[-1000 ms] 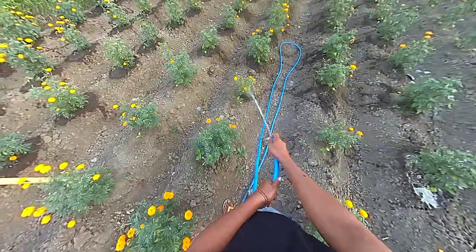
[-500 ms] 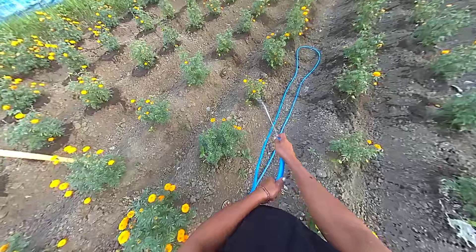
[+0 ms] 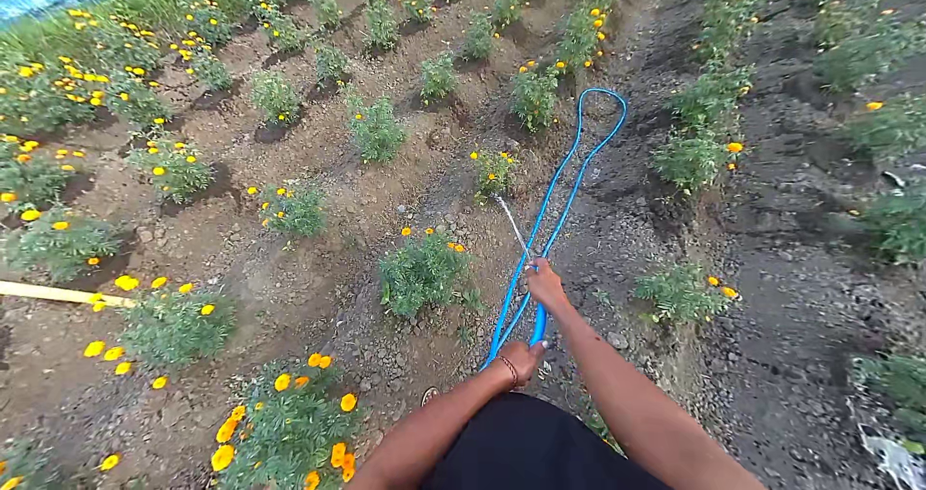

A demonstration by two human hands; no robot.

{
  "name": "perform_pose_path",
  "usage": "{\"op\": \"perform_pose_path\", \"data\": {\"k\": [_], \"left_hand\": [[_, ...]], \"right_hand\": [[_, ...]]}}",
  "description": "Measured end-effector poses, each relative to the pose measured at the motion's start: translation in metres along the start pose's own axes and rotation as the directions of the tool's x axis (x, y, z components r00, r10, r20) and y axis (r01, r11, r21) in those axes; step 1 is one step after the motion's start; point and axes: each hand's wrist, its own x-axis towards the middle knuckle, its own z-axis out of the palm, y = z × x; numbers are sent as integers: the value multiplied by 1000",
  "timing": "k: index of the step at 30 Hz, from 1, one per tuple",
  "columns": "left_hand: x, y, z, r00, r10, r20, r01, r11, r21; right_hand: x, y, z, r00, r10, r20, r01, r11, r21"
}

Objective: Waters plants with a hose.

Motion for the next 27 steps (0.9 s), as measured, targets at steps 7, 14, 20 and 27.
{"op": "perform_pose_path", "data": {"k": [7,14,20,27], "left_hand": [[1,4,-1,1000,-21,1,21,999,-25],[-3,2,-1,999,-41,-27,38,993,-115],[-5,0,2,998,-43,-42,36,990,-135],[-7,1,5,998,-45,-54,37,987,-154]], "right_hand": [[8,-1,3,998,19,59,-17,999,-39],[14,-7,11,994,6,112,2,997,-72],[11,-9,13,991,-17,134,27,997,-76],[5,-13,13,988,-31,153,45,995,-88]]}}
